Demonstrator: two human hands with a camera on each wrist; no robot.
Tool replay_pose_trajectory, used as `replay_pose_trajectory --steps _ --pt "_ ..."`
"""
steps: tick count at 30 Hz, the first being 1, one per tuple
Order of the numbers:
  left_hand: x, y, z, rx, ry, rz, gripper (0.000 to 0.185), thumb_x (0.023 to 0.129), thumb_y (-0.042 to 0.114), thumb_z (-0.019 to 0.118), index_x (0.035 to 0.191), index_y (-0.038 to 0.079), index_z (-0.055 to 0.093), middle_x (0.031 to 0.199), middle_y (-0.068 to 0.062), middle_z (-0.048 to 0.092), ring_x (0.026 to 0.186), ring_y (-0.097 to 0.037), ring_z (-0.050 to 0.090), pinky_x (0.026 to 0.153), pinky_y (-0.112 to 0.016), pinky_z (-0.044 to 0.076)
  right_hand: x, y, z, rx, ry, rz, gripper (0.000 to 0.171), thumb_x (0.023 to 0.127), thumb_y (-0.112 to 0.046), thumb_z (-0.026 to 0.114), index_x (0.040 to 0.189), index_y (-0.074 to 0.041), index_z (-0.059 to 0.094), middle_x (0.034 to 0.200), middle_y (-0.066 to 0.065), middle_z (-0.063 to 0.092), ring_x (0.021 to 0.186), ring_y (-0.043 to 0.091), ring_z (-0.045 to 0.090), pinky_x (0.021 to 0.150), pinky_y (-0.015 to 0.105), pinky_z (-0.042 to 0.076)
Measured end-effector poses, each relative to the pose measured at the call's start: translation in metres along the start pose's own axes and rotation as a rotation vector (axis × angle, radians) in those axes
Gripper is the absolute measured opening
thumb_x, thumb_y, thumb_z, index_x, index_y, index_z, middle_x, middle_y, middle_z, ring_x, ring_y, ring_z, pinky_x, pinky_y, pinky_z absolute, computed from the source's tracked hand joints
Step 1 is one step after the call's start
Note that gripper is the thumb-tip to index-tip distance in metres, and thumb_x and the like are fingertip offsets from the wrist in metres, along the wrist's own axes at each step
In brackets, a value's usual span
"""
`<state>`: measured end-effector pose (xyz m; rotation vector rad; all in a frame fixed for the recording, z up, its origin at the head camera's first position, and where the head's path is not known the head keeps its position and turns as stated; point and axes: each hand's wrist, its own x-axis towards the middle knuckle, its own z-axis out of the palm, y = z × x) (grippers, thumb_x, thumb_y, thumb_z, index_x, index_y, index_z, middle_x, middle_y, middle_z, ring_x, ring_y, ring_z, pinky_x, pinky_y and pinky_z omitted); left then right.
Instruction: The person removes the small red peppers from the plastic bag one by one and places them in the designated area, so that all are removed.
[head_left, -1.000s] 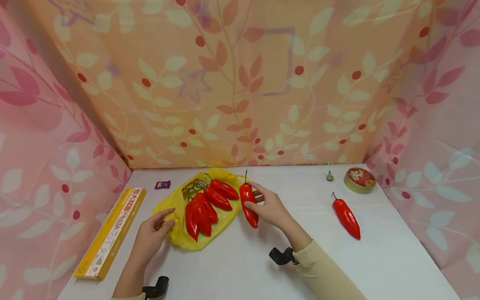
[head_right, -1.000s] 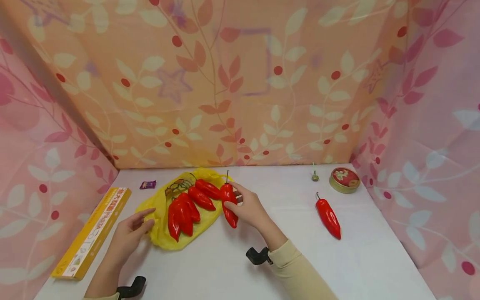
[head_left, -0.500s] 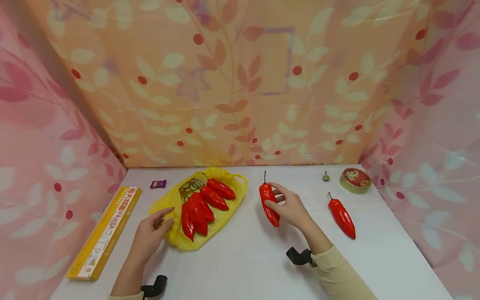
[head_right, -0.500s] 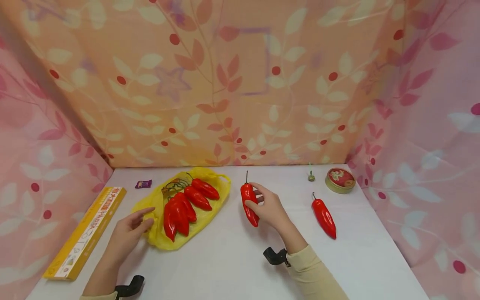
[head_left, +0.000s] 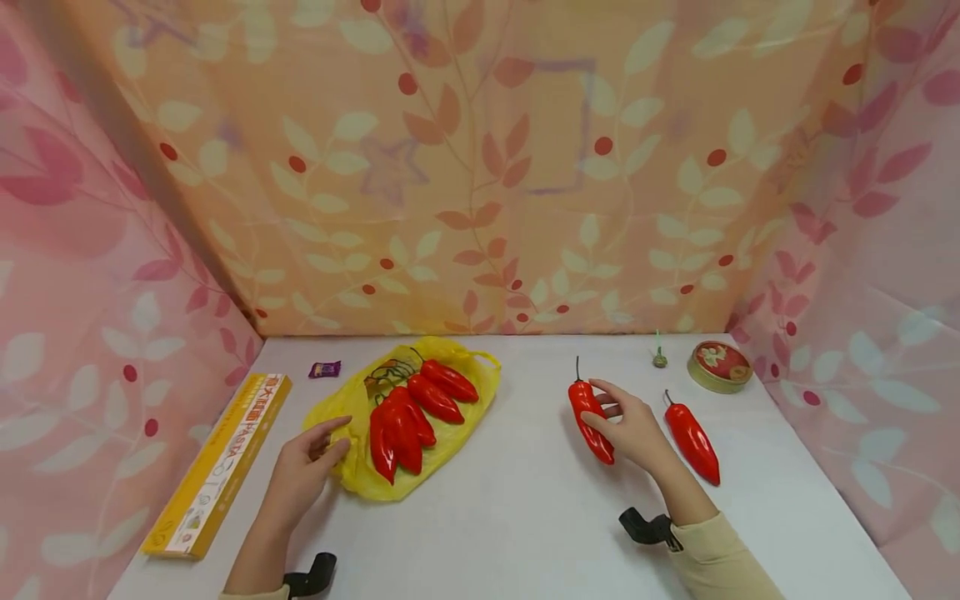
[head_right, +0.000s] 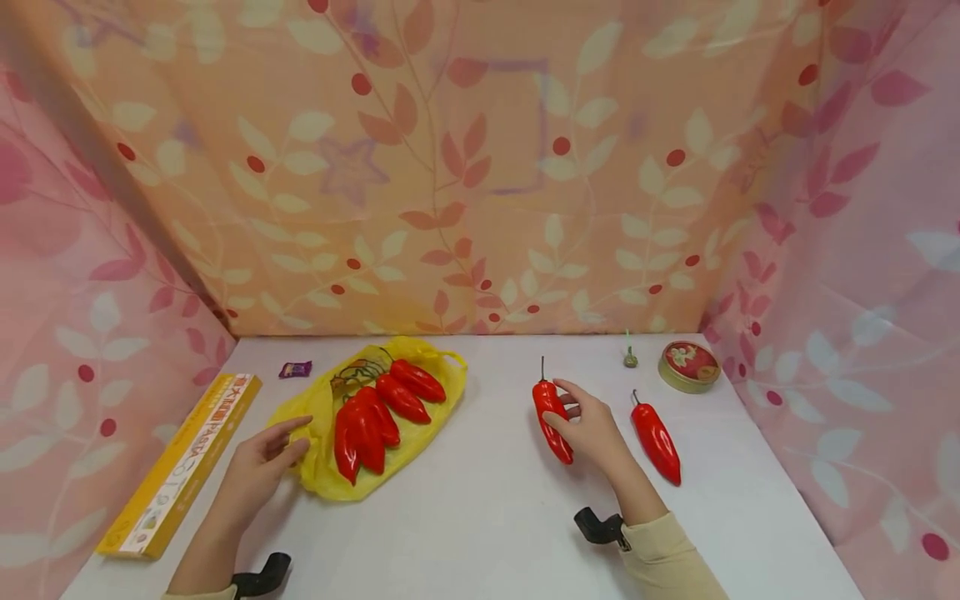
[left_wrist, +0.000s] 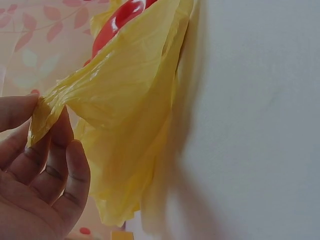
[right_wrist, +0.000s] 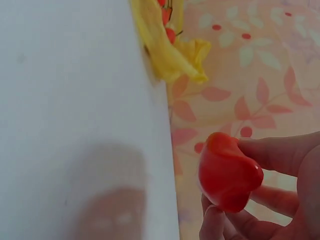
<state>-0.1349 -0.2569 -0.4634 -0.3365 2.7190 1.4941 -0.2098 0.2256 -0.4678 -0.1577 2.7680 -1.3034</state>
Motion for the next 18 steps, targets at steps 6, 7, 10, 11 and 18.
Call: replay_pose_trajectory --steps 6,7,10,11,18 --pt "-0.001 0.0 0.0 0.009 0.007 0.014 0.041 0.101 0.032 0.062 0.141 0.021 0.06 0.141 -0.013 0.058 0.113 -0.026 0.053 0.082 -0.014 0.049 -0.007 0.018 -0.015 -0.058 0.021 0.046 0.068 0.094 -0.036 0.071 0.152 -0.014 0.044 0.135 0.022 0.06 0.117 0.038 0.059 0.082 0.044 0.06" --pt "-0.001 0.0 0.0 0.017 0.006 0.011 0.041 0.101 0.032 0.061 0.142 0.021 0.059 0.143 -0.013 0.057 0.115 -0.027 0.053 0.084 -0.015 0.049 -0.008 0.021 -0.017 -0.067 0.025 0.049 0.068 0.094 -0.036 0.071 0.152 -0.014 0.044 0.135 0.022 0.06 0.117 0.038 0.059 0.082 0.044 0.06" --pt "-0.002 -0.001 0.0 0.035 -0.001 0.0 0.042 0.102 0.032 0.061 0.143 0.022 0.058 0.147 -0.014 0.054 0.123 -0.028 0.053 0.095 -0.023 0.05 -0.011 0.026 -0.023 -0.097 0.035 0.053 0.068 0.094 -0.036 0.071 0.152 -0.013 0.043 0.134 0.023 0.06 0.117 0.039 0.058 0.081 0.045 0.06" --pt "-0.003 -0.001 0.0 0.033 -0.005 -0.004 0.043 0.102 0.032 0.061 0.143 0.022 0.058 0.149 -0.014 0.053 0.125 -0.03 0.053 0.099 -0.029 0.051 -0.013 0.027 -0.025 -0.116 0.04 0.055 0.068 0.094 -0.035 0.071 0.152 -0.012 0.043 0.134 0.023 0.06 0.117 0.04 0.058 0.08 0.045 0.06" --pt "-0.002 -0.004 -0.003 0.01 -0.01 0.008 0.044 0.102 0.033 0.059 0.145 0.02 0.056 0.153 -0.015 0.048 0.136 -0.035 0.048 0.111 -0.052 0.042 -0.022 0.039 -0.033 -0.206 0.066 0.093 0.068 0.093 -0.028 0.072 0.15 -0.007 0.043 0.131 0.025 0.059 0.113 0.041 0.057 0.075 0.044 0.061"
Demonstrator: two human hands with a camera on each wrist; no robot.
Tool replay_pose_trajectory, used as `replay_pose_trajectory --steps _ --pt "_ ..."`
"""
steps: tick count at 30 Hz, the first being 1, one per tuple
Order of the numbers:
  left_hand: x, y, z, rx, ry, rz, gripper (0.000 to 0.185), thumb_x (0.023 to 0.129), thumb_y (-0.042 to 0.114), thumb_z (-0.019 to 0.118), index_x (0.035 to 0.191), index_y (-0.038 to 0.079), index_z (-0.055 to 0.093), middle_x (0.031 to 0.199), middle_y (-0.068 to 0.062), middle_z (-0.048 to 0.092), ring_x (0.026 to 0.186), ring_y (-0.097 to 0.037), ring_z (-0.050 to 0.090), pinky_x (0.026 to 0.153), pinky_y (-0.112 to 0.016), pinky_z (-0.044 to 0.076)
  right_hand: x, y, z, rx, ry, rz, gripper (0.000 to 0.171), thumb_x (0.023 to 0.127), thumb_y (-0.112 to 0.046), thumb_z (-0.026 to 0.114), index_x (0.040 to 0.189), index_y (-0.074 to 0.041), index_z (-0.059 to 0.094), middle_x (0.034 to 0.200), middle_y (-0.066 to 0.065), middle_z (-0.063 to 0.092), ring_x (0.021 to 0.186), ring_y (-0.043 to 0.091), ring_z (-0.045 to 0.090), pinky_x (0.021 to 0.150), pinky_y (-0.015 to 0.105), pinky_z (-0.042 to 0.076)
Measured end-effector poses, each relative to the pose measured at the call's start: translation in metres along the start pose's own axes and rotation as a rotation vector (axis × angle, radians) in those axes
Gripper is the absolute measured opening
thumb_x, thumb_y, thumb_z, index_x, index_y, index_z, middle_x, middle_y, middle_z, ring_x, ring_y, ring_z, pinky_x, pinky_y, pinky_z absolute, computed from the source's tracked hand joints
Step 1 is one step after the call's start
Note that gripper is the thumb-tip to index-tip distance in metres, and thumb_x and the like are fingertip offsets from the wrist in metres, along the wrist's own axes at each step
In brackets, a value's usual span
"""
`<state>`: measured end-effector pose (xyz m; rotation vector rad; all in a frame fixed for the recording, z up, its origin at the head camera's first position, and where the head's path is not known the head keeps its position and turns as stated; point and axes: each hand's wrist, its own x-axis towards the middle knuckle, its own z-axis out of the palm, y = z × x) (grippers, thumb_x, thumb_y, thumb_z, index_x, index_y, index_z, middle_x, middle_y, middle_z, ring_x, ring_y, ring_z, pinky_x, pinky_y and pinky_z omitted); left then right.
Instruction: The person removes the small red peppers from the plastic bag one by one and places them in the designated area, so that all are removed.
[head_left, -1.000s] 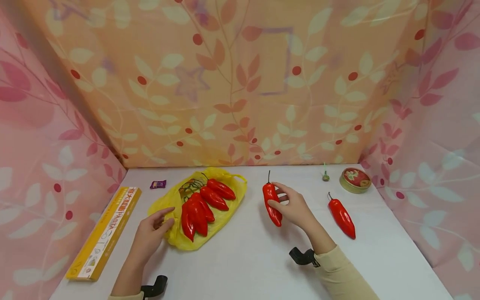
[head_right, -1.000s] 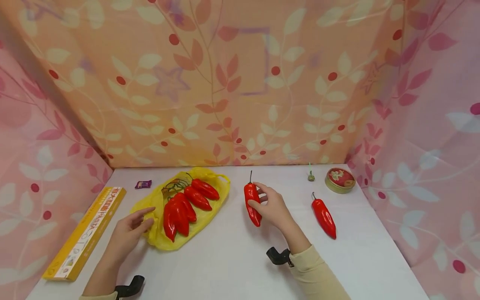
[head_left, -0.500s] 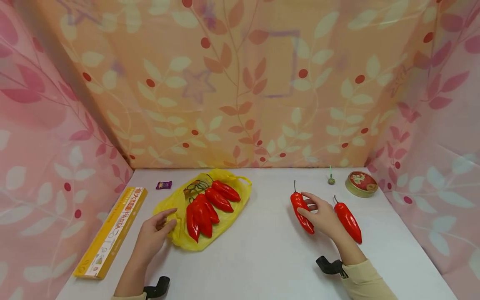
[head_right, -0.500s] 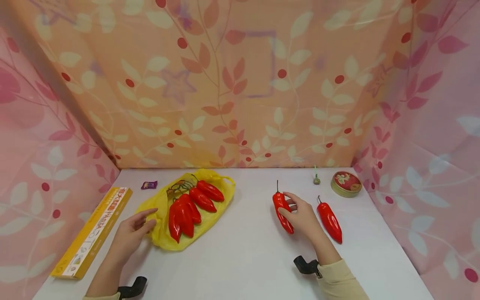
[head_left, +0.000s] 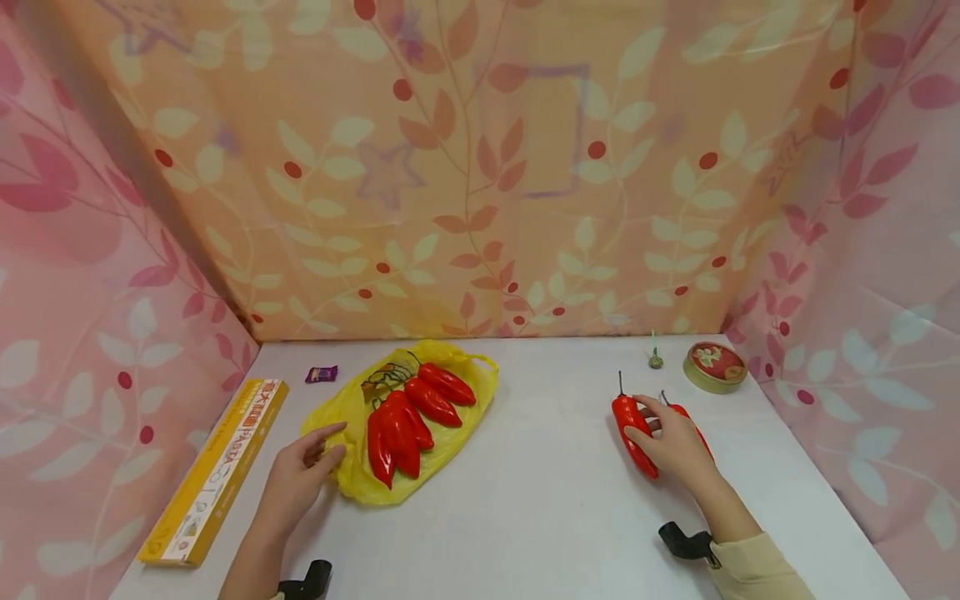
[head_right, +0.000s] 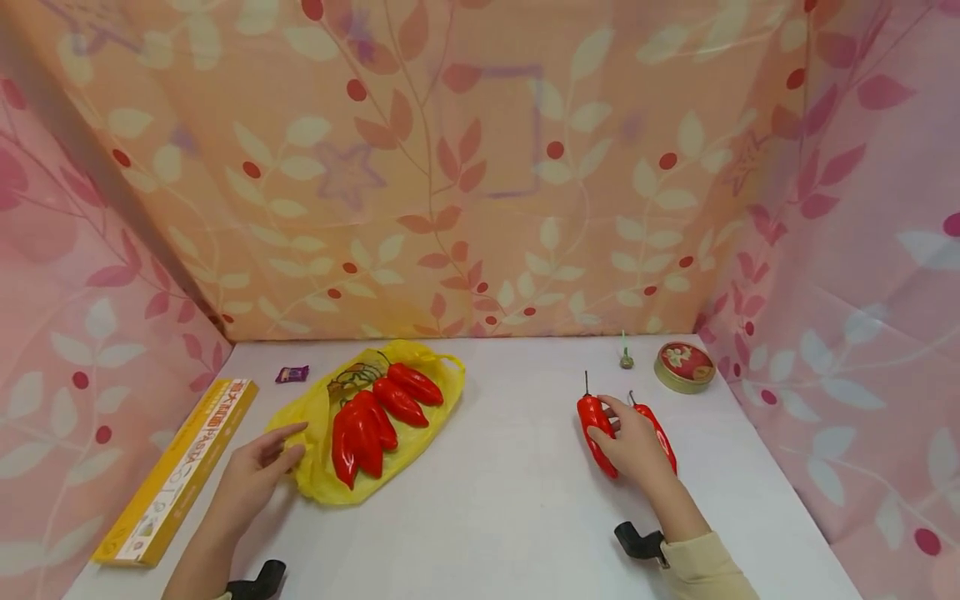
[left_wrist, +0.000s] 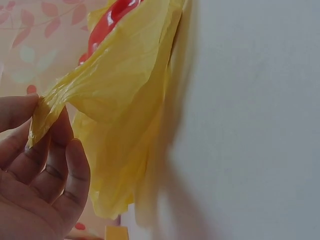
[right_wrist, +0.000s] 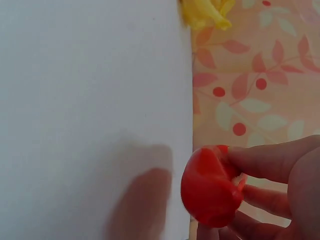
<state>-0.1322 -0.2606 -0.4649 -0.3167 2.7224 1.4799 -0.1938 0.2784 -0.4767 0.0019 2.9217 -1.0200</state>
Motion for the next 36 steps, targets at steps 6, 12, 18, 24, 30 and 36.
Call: replay_pose_trajectory --steps 6,12,18,24,30,36 --pt "0.001 -0.001 -0.001 -0.014 -0.008 -0.011 0.045 0.102 0.033 0.06 0.146 0.02 0.055 0.154 -0.015 0.047 0.139 -0.035 0.047 0.111 -0.05 0.041 -0.003 0.011 -0.004 -0.088 0.056 -0.034 0.067 0.091 -0.023 0.074 0.147 0.0 0.045 0.127 0.027 0.058 0.109 0.041 0.057 0.081 0.052 0.059" --pt "0.001 0.0 -0.001 -0.016 -0.019 -0.021 0.044 0.102 0.035 0.059 0.144 0.021 0.057 0.154 -0.014 0.047 0.137 -0.033 0.048 0.108 -0.044 0.046 -0.006 0.016 -0.006 -0.199 0.091 -0.052 0.061 0.09 -0.019 0.073 0.14 0.006 0.05 0.129 0.034 0.056 0.113 0.049 0.055 0.088 0.063 0.054" --pt "0.001 0.002 -0.001 -0.02 -0.028 -0.029 0.044 0.102 0.035 0.059 0.144 0.022 0.056 0.154 -0.014 0.047 0.137 -0.034 0.047 0.109 -0.046 0.045 -0.009 0.017 -0.004 -0.25 0.129 -0.055 0.057 0.091 -0.019 0.071 0.137 0.008 0.052 0.129 0.036 0.056 0.114 0.051 0.053 0.09 0.065 0.051" --pt "0.0 0.004 -0.001 -0.021 -0.033 -0.044 0.045 0.102 0.037 0.059 0.145 0.022 0.056 0.156 -0.014 0.045 0.14 -0.036 0.044 0.112 -0.052 0.04 -0.012 0.018 -0.001 -0.278 0.193 -0.072 0.055 0.09 -0.018 0.071 0.133 0.011 0.054 0.12 0.036 0.055 0.107 0.051 0.055 0.088 0.066 0.051" --pt "0.0 0.005 -0.002 -0.015 -0.033 -0.04 0.045 0.103 0.036 0.059 0.145 0.022 0.056 0.155 -0.014 0.045 0.139 -0.035 0.044 0.112 -0.052 0.04 -0.01 0.022 0.003 -0.32 0.244 -0.093 0.051 0.089 -0.015 0.071 0.13 0.012 0.056 0.115 0.036 0.057 0.105 0.051 0.056 0.09 0.066 0.05" --pt "-0.002 0.008 -0.003 -0.019 -0.031 -0.046 0.044 0.103 0.035 0.059 0.145 0.021 0.056 0.155 -0.014 0.045 0.14 -0.036 0.043 0.113 -0.053 0.039 -0.008 0.024 0.005 -0.349 0.254 -0.105 0.05 0.089 -0.014 0.071 0.129 0.01 0.057 0.115 0.036 0.057 0.105 0.052 0.055 0.089 0.067 0.05"
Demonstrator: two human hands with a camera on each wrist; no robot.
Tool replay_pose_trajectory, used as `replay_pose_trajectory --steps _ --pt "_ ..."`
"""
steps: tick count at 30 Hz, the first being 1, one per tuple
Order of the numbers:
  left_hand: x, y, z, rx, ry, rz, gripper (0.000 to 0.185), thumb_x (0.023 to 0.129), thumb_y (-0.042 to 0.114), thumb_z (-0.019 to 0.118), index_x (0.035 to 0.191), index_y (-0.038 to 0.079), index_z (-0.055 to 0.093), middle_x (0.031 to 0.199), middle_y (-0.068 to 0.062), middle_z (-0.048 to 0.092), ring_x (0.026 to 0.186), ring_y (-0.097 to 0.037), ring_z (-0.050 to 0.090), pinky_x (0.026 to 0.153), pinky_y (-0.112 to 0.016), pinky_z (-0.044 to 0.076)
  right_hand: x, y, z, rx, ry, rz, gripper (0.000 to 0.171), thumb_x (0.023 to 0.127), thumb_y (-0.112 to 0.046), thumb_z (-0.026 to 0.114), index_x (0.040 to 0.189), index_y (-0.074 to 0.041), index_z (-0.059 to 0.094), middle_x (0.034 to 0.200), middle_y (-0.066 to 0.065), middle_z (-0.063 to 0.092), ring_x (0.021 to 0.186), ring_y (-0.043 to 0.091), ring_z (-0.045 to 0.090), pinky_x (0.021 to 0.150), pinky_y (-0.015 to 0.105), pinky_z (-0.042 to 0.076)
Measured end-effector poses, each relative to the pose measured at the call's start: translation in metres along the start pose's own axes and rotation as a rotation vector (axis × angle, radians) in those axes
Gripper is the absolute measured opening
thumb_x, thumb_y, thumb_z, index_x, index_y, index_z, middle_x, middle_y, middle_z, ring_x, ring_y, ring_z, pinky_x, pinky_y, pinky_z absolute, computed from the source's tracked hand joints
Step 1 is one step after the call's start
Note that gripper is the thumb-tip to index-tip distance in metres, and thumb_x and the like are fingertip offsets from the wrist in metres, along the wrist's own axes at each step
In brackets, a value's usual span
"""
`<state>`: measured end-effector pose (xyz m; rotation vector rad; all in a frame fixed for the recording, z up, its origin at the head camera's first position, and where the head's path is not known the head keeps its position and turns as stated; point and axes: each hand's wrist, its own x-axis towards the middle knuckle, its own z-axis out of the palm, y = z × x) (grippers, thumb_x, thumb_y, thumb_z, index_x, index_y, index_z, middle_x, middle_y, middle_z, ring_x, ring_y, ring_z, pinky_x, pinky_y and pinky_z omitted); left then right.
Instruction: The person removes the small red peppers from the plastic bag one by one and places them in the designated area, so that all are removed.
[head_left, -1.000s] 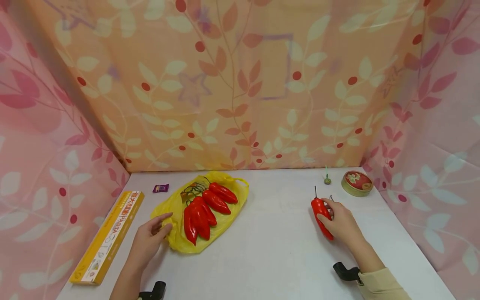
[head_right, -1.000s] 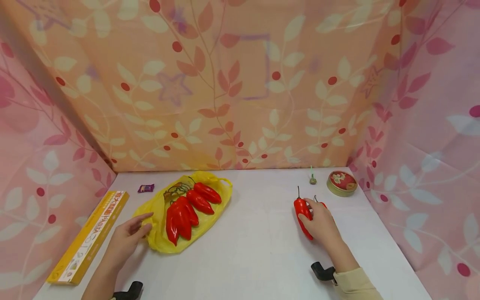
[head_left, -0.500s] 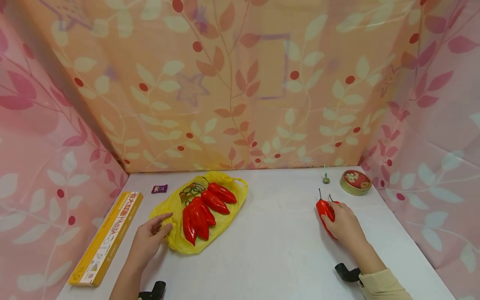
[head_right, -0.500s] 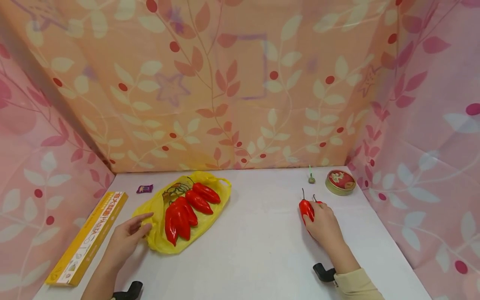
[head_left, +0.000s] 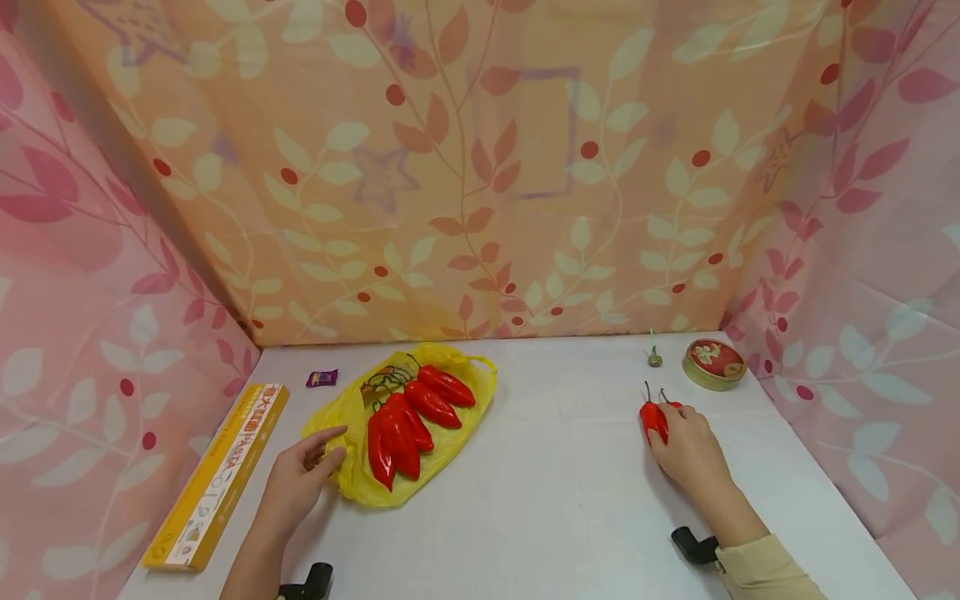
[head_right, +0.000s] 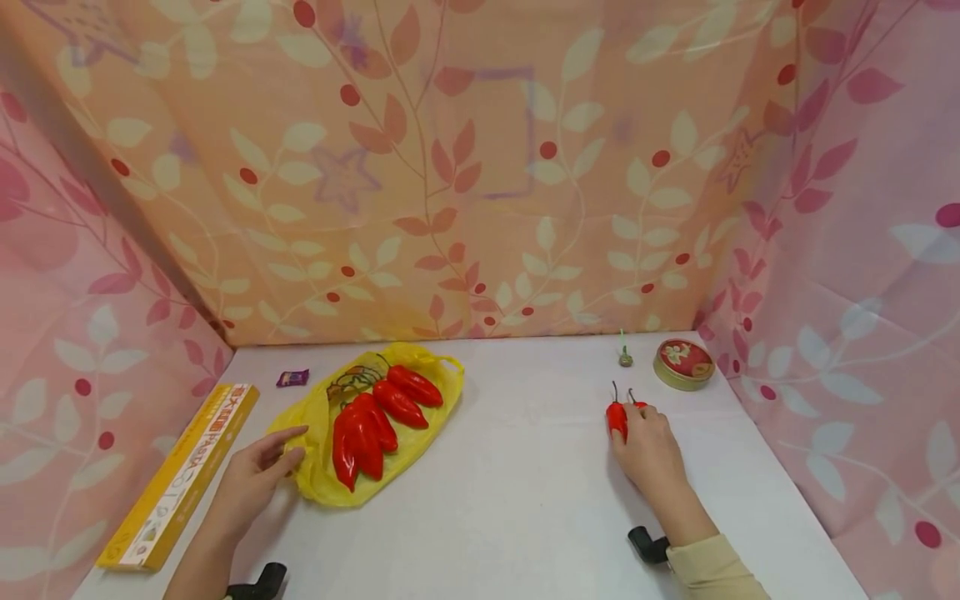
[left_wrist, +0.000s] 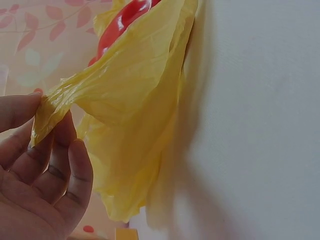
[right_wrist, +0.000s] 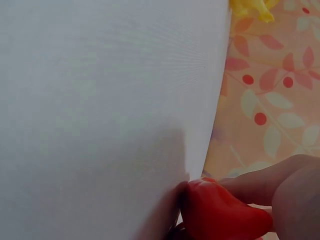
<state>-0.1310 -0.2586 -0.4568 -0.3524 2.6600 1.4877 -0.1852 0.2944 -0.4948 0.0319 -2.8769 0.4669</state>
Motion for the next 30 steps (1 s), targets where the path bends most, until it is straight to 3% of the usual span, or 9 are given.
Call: replay_pose_trajectory --steps 10,15,19,23,30 --pt "0.0 0.0 0.0 0.011 0.003 -0.001 0.044 0.103 0.034 0.059 0.145 0.021 0.056 0.155 -0.013 0.046 0.136 -0.033 0.046 0.111 -0.05 0.043 0.0 -0.004 -0.005 -0.053 0.009 -0.003 0.05 0.086 -0.012 0.072 0.127 0.012 0.057 0.115 0.038 0.055 0.103 0.053 0.054 0.085 0.066 0.052" --pt "0.001 0.001 0.001 0.012 0.003 0.001 0.045 0.102 0.036 0.059 0.145 0.022 0.056 0.156 -0.013 0.044 0.138 -0.034 0.045 0.112 -0.051 0.042 0.003 -0.01 -0.016 -0.028 -0.002 0.022 0.051 0.088 -0.017 0.072 0.132 0.005 0.058 0.122 0.035 0.054 0.109 0.052 0.052 0.084 0.068 0.051" --pt "0.001 0.001 0.0 0.005 0.002 -0.008 0.045 0.102 0.036 0.059 0.145 0.021 0.055 0.157 -0.014 0.043 0.139 -0.035 0.043 0.113 -0.052 0.04 0.008 -0.02 -0.023 0.086 -0.052 0.003 0.051 0.093 -0.023 0.069 0.138 -0.001 0.057 0.129 0.032 0.056 0.118 0.052 0.052 0.09 0.069 0.048" --pt "0.0 0.0 0.0 0.001 0.003 -0.015 0.045 0.102 0.035 0.059 0.145 0.021 0.055 0.156 -0.014 0.044 0.136 -0.034 0.045 0.112 -0.051 0.042 0.011 -0.034 -0.025 0.255 -0.104 -0.052 0.051 0.096 -0.026 0.068 0.141 -0.005 0.055 0.127 0.025 0.063 0.116 0.044 0.058 0.095 0.063 0.049" --pt "-0.001 -0.002 0.0 -0.004 0.004 -0.01 0.045 0.102 0.034 0.06 0.145 0.021 0.056 0.156 -0.013 0.045 0.138 -0.034 0.045 0.112 -0.052 0.041 0.015 -0.06 -0.021 0.382 -0.103 -0.147 0.05 0.094 -0.022 0.073 0.14 -0.009 0.057 0.122 0.015 0.068 0.104 0.028 0.067 0.083 0.046 0.059"
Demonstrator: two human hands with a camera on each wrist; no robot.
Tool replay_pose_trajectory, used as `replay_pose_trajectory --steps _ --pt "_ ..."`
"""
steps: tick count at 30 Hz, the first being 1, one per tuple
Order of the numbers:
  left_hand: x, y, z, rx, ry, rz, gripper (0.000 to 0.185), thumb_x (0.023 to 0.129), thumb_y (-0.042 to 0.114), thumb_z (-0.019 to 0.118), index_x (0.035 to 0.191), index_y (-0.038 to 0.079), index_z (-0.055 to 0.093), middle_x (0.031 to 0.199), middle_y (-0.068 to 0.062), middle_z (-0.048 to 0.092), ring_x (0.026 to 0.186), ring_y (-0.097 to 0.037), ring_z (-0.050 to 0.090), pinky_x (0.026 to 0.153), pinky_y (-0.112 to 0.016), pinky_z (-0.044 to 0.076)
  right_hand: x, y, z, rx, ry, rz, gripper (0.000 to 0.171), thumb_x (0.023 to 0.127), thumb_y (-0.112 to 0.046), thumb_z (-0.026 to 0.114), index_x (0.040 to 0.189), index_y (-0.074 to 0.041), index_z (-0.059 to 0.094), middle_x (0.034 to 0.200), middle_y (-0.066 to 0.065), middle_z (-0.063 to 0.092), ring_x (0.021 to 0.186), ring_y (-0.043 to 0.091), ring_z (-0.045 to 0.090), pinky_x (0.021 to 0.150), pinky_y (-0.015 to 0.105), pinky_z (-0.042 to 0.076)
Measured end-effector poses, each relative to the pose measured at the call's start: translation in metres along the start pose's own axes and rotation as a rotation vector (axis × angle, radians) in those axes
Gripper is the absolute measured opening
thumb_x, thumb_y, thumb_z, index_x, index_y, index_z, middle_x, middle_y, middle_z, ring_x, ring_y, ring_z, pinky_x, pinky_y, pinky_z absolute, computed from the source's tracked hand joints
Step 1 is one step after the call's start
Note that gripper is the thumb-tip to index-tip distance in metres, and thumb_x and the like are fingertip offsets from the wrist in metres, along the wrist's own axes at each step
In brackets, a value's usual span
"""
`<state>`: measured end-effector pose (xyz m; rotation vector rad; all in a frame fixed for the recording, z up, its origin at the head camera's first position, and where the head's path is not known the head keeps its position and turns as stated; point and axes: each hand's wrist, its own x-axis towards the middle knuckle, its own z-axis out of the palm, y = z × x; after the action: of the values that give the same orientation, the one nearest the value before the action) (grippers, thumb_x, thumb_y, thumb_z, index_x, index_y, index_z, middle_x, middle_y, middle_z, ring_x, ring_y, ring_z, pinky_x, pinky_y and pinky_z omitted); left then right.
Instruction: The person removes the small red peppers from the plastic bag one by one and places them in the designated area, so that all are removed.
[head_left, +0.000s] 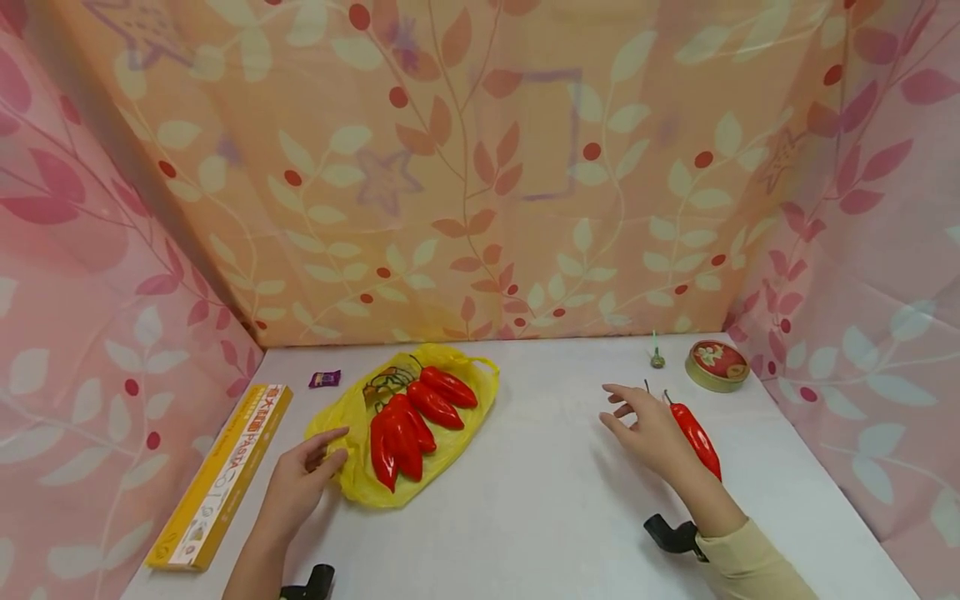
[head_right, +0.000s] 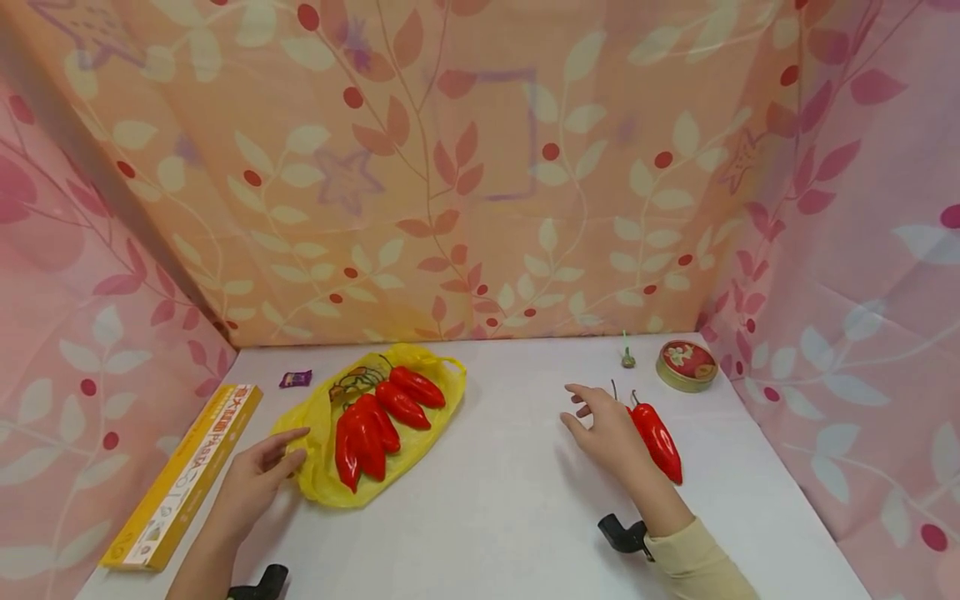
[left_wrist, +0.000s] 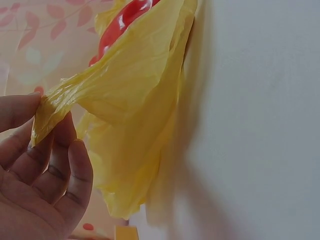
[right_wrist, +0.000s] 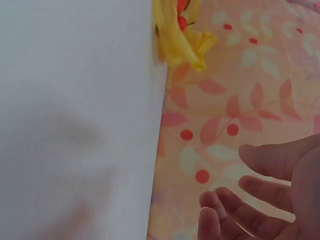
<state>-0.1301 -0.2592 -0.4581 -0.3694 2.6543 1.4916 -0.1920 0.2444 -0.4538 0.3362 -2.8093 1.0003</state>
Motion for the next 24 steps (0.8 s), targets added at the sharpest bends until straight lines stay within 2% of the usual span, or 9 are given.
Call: replay_pose_trajectory --steps 5,10,15,20,24 --pt "-0.001 -0.003 -0.002 0.0 0.009 0.0 0.045 0.102 0.035 0.06 0.145 0.022 0.056 0.155 -0.012 0.045 0.135 -0.031 0.046 0.112 -0.049 0.043 0.006 -0.018 0.011 0.048 -0.007 -0.036 0.052 0.092 -0.023 0.074 0.141 -0.013 0.057 0.121 0.012 0.068 0.102 0.025 0.067 0.081 0.041 0.06" --pt "-0.001 -0.004 -0.003 0.025 0.028 0.037 0.044 0.102 0.035 0.06 0.144 0.021 0.057 0.152 -0.011 0.05 0.129 -0.027 0.051 0.103 -0.03 0.048 0.015 -0.036 0.024 0.058 0.002 -0.101 0.05 0.091 -0.022 0.075 0.138 -0.014 0.06 0.117 0.008 0.071 0.097 0.021 0.068 0.077 0.036 0.06" --pt "-0.002 -0.004 -0.003 0.022 0.034 0.045 0.044 0.102 0.033 0.06 0.144 0.02 0.057 0.151 -0.011 0.051 0.13 -0.027 0.052 0.092 -0.011 0.043 0.023 -0.053 0.037 0.082 -0.01 -0.156 0.049 0.091 -0.019 0.076 0.137 -0.013 0.061 0.115 0.006 0.071 0.095 0.019 0.068 0.076 0.035 0.06" --pt "-0.001 -0.004 -0.002 0.019 0.031 0.045 0.044 0.102 0.033 0.06 0.144 0.02 0.057 0.15 -0.011 0.052 0.127 -0.026 0.052 0.088 -0.008 0.042 0.033 -0.069 0.047 0.108 -0.02 -0.194 0.046 0.09 -0.018 0.077 0.134 -0.013 0.063 0.113 0.005 0.071 0.095 0.017 0.068 0.076 0.031 0.058" --pt "-0.001 -0.003 -0.001 0.012 0.025 0.038 0.044 0.102 0.033 0.06 0.144 0.019 0.057 0.15 -0.011 0.052 0.126 -0.026 0.052 0.087 -0.008 0.043 0.041 -0.08 0.056 0.148 -0.008 -0.231 0.044 0.09 -0.017 0.076 0.132 -0.012 0.065 0.112 0.004 0.071 0.096 0.02 0.07 0.075 0.034 0.059"
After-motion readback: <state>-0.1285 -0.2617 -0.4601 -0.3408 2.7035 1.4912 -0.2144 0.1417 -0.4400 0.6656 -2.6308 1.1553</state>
